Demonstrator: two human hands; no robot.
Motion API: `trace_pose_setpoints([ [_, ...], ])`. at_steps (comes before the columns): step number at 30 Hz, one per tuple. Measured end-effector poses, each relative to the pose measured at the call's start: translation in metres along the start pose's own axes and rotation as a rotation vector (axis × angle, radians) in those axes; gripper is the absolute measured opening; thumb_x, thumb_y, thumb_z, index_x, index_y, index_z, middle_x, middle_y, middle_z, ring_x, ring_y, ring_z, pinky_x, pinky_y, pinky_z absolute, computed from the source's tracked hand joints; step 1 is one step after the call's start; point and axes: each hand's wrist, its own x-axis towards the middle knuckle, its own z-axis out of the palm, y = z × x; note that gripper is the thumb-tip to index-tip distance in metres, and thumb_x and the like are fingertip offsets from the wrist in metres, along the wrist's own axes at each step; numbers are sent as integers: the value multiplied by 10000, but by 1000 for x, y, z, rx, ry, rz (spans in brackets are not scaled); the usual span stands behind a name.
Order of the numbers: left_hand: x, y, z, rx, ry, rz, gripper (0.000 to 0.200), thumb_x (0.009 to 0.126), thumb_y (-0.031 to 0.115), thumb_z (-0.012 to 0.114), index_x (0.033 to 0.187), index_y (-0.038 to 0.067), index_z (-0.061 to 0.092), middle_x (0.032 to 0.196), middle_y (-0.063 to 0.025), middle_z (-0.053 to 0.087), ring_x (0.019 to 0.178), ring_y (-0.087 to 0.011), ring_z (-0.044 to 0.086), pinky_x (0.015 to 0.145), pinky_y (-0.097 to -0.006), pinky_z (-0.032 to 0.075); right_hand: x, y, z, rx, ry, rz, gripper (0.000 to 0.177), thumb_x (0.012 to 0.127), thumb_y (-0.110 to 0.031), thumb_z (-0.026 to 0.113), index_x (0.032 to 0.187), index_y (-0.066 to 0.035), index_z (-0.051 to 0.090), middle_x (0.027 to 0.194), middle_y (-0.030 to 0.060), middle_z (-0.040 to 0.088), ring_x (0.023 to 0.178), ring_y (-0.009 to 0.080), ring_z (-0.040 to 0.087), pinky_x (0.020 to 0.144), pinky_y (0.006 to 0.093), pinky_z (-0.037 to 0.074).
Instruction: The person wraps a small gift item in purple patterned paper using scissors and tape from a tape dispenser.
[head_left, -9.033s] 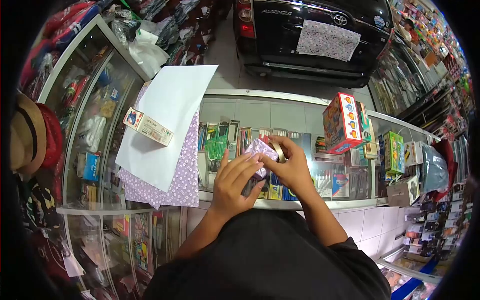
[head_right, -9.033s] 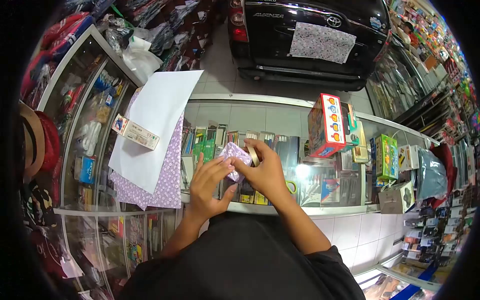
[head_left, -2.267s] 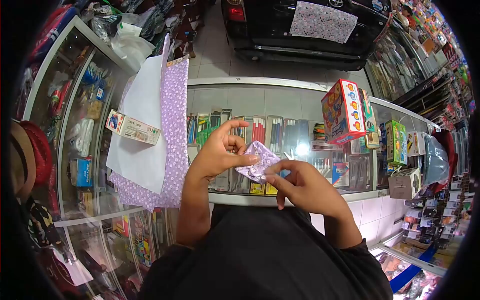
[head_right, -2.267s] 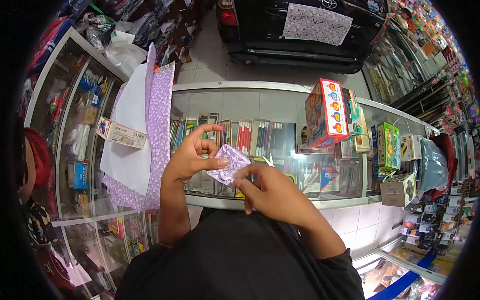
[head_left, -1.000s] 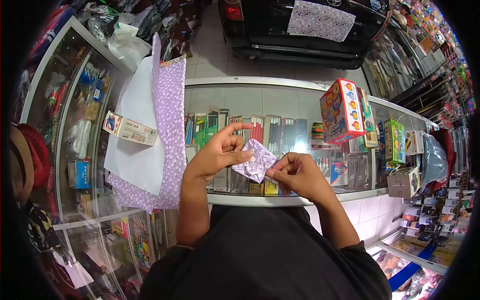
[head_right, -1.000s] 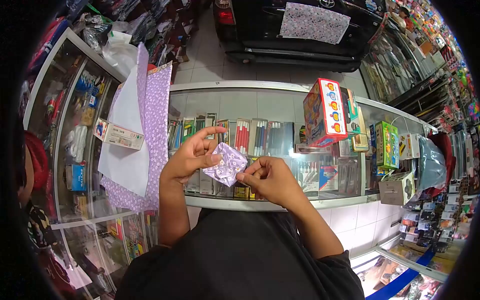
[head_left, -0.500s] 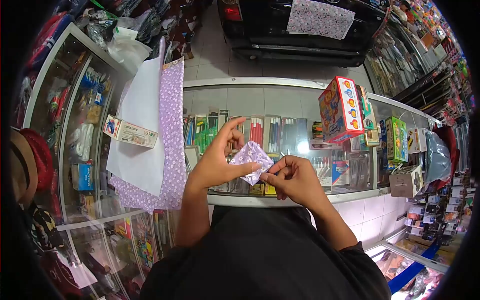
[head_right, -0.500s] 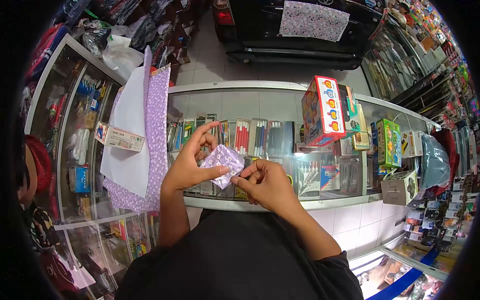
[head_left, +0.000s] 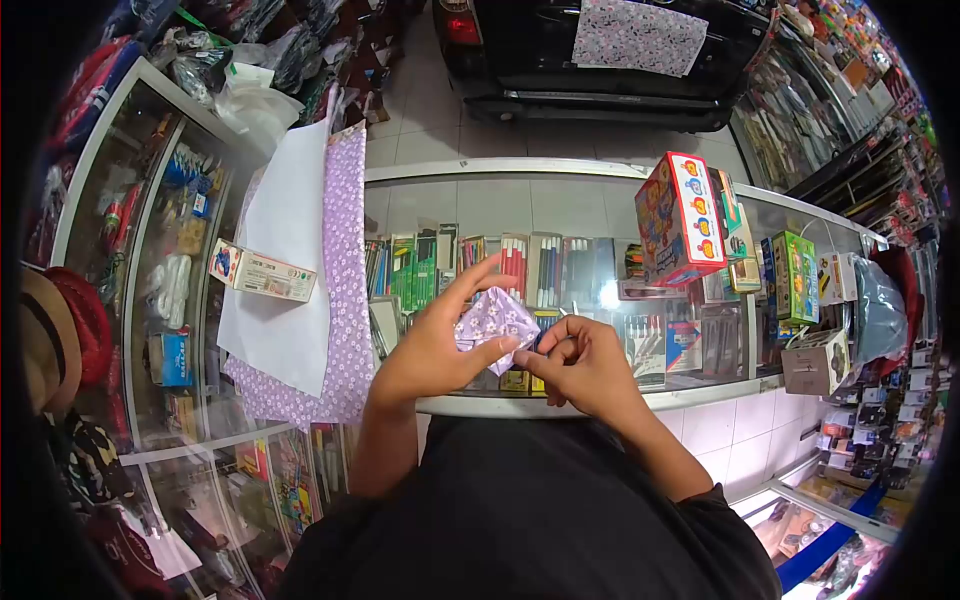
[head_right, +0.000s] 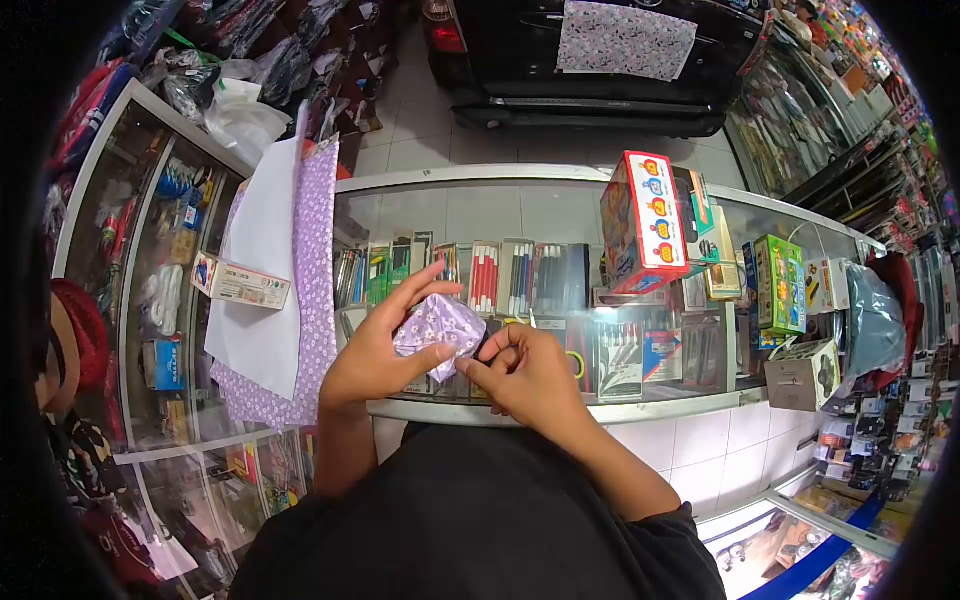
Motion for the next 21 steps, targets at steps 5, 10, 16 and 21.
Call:
trace_pose_setpoints([
  [5,1,-3,4,127,15,79,850,874,74,715,1596,-7,273,1447,-157,548,1297,-204,528,1150,-368,367,1,8,3,5,2,-25,280,893,-149,811,879,-14,566,562,14,590,427,78,555,399,245,422],
  [10,2,0,6,51,27,61,855,867,100,732,1588,-13,286,1436,-166,558,1330,-223,513,1172,-387,342,2,10,2,-6,7,-30,269,896,-147,807,893,-14,574,579,14,598,438,77,553,416,239,420],
  [16,1,5,0,225,138,142,735,853,160,795,1499,20,474,1416,-144,588,1338,-236,531,1116,-389,415,-5,20,-3,-253,32,-319,366,896,-298,805,995,20,654,742,116,717,692,173,700,643,326,521],
  [21,-18,25,3,467,288,281,798,719,245,925,1406,40,575,1405,-178,580,1312,-361,558,1111,-437,427,-11,24,-25,-372,157,-566,287,941,-252,747,1055,7,696,809,175,726,704,275,716,667,363,537],
])
